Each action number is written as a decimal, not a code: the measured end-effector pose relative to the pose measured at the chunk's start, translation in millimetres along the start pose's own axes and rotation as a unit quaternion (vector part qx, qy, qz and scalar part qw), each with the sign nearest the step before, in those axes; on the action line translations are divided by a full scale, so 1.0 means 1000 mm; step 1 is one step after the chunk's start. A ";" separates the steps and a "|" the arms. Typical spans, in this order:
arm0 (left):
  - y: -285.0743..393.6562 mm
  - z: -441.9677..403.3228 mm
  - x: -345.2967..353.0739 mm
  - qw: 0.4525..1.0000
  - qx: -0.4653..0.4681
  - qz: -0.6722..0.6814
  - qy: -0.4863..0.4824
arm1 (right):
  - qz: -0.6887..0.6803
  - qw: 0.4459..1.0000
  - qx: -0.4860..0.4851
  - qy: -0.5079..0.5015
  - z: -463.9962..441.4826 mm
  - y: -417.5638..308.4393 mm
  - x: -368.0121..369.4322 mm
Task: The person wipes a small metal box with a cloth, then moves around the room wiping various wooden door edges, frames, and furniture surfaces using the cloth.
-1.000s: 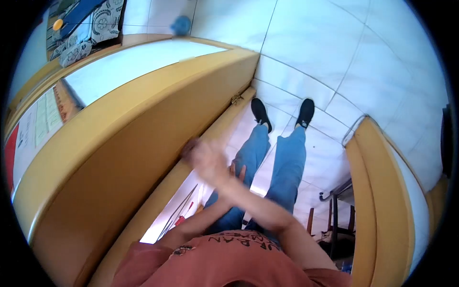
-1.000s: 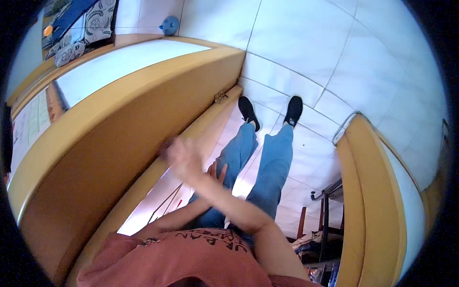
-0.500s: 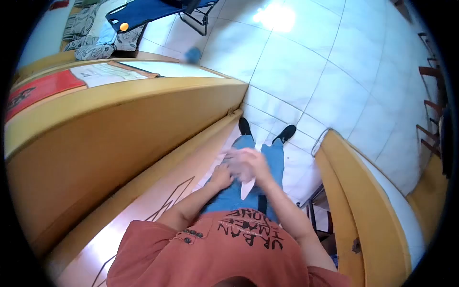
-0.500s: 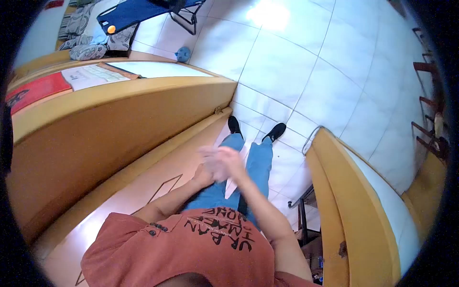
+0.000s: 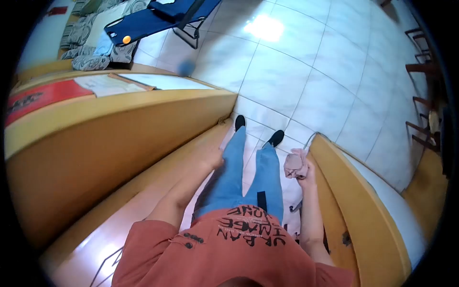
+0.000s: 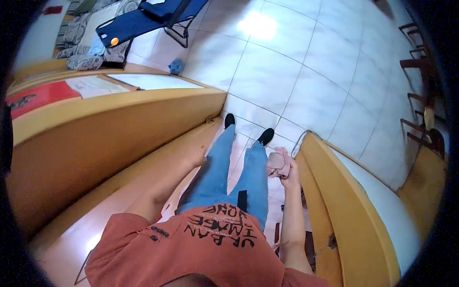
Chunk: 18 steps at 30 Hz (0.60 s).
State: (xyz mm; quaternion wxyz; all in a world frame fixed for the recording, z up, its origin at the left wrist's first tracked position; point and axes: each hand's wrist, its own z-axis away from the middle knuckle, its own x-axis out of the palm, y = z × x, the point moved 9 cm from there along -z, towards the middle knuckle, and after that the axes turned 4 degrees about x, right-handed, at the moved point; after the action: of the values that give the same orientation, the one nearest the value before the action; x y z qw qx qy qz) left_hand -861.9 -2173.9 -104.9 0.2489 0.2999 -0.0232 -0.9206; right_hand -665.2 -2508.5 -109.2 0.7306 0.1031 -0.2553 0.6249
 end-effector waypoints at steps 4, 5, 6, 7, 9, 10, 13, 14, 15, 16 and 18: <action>-0.041 -0.035 -0.003 0.996 0.002 -0.077 -0.053 | -0.008 0.999 -0.012 0.031 -0.022 0.034 -0.022; -0.049 -0.040 -0.002 0.993 -0.006 -0.095 -0.066 | -0.018 0.998 -0.023 0.057 -0.025 0.044 -0.027; -0.059 -0.045 0.002 0.990 -0.016 -0.112 -0.079 | -0.025 0.997 -0.023 0.067 -0.027 0.055 -0.026; -0.069 -0.051 0.010 0.989 -0.008 -0.116 -0.087 | -0.005 0.996 -0.029 0.089 -0.031 0.064 -0.026; -0.092 -0.057 0.031 0.987 -0.001 -0.122 -0.107 | 0.008 0.992 -0.033 0.123 -0.039 0.088 -0.023; -0.093 -0.060 0.031 0.985 0.007 -0.125 -0.118 | 0.008 0.989 -0.047 0.138 -0.044 0.098 -0.022; -0.098 -0.069 0.040 0.978 0.025 -0.150 -0.144 | 0.003 0.981 -0.070 0.178 -0.064 0.124 -0.016; -0.100 -0.072 0.046 0.977 0.024 -0.148 -0.151 | 0.003 0.981 -0.063 0.182 -0.075 0.130 -0.012; -0.099 -0.075 0.044 0.981 0.025 -0.136 -0.138 | 0.020 0.981 -0.068 0.178 -0.088 0.136 -0.007; -0.100 -0.080 0.043 0.984 0.025 -0.125 -0.124 | 0.036 0.982 -0.073 0.172 -0.103 0.141 -0.002; -0.105 -0.091 0.059 0.982 0.023 -0.148 -0.118 | 0.057 0.982 -0.074 0.161 -0.137 0.154 0.002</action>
State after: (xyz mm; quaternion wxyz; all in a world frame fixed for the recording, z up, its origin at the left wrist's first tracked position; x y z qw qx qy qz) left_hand -898.0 -2100.2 -231.0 0.0982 0.1953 -0.0293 -0.9754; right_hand -780.1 -2412.1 -250.5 0.7306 -0.0682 -0.1857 0.6535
